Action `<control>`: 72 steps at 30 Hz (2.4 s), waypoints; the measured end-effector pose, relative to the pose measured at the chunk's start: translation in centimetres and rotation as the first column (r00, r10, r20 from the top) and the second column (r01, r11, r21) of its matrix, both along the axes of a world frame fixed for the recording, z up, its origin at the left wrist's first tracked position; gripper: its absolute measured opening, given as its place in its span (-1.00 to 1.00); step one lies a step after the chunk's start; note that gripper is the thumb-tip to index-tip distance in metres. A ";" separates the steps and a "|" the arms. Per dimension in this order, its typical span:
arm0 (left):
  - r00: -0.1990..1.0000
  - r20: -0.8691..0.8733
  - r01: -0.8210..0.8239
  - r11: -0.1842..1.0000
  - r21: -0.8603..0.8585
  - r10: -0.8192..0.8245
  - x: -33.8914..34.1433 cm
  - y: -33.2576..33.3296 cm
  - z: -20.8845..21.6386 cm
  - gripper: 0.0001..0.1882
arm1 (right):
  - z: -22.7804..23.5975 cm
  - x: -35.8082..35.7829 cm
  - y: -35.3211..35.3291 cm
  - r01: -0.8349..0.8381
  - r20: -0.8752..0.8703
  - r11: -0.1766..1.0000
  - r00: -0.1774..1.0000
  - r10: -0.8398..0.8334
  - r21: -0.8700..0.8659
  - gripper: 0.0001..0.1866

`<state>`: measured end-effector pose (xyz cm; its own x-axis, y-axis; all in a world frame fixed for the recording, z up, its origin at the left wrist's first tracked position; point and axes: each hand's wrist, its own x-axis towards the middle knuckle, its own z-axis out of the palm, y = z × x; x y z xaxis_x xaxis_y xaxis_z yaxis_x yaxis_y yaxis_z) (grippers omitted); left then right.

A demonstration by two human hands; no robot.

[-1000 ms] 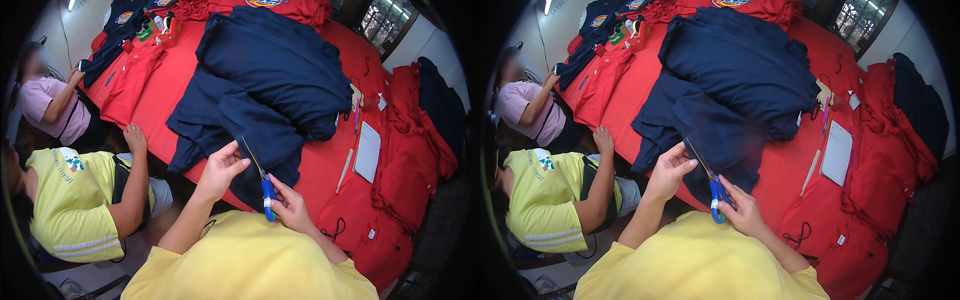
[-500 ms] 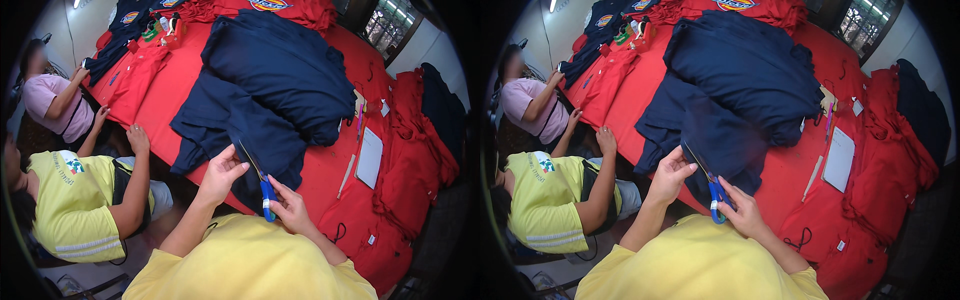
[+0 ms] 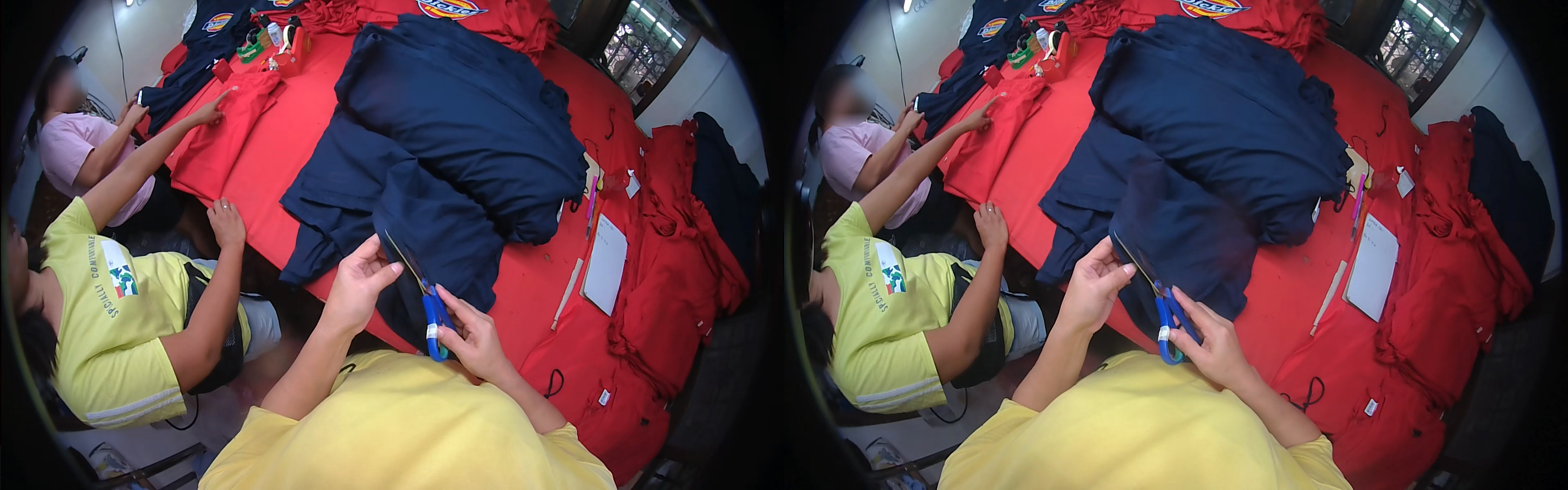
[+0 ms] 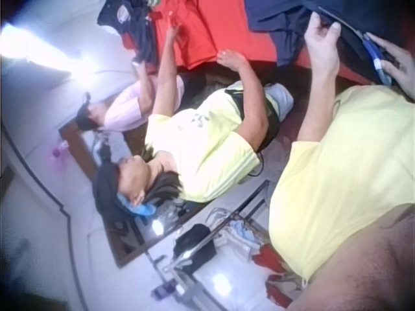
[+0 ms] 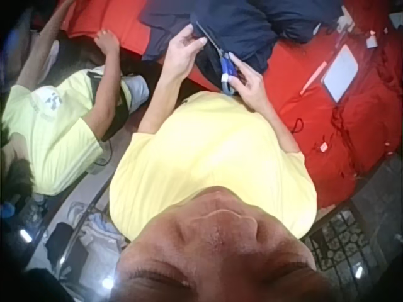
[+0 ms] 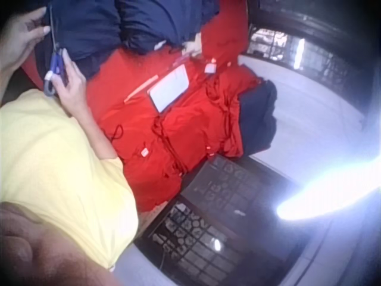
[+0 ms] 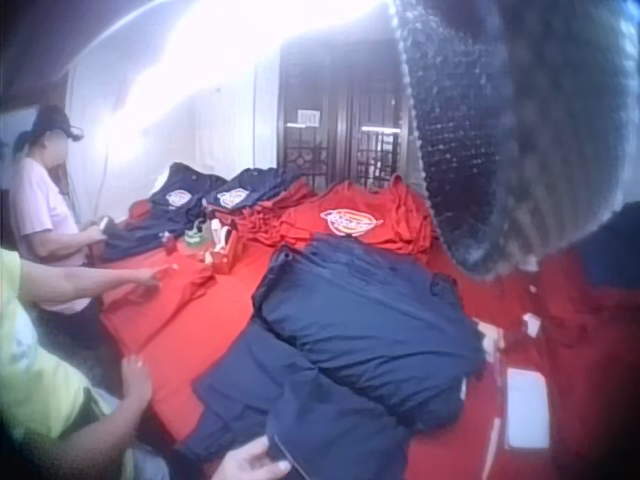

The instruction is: The person uses shears to trim loose threads from a stack of navy blue shirts on a work table, moving each shirt aside after trimming it.

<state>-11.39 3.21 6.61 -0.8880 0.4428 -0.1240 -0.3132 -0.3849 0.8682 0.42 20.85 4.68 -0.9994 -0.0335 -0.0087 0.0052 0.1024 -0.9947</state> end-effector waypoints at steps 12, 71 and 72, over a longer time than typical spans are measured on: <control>0.996 0.088 -0.003 0.998 0.062 -0.002 -1.1 -0.2 -1.1 -0.41 | -0.8 -0.2 0.0 0.045 0.148 0.990 0.989 -0.025 -0.133 -0.44; 0.998 -0.003 -0.060 0.997 -0.050 0.060 -5.3 -1.6 -1.4 -0.46 | -0.5 -8.6 -0.6 -0.090 0.184 0.995 0.978 0.095 -0.036 -0.44; 0.998 -0.009 -0.066 0.997 -0.043 0.066 -5.3 -1.6 -1.4 -0.46 | -0.6 -8.6 -0.5 -0.080 0.171 0.997 0.982 0.082 -0.018 -0.45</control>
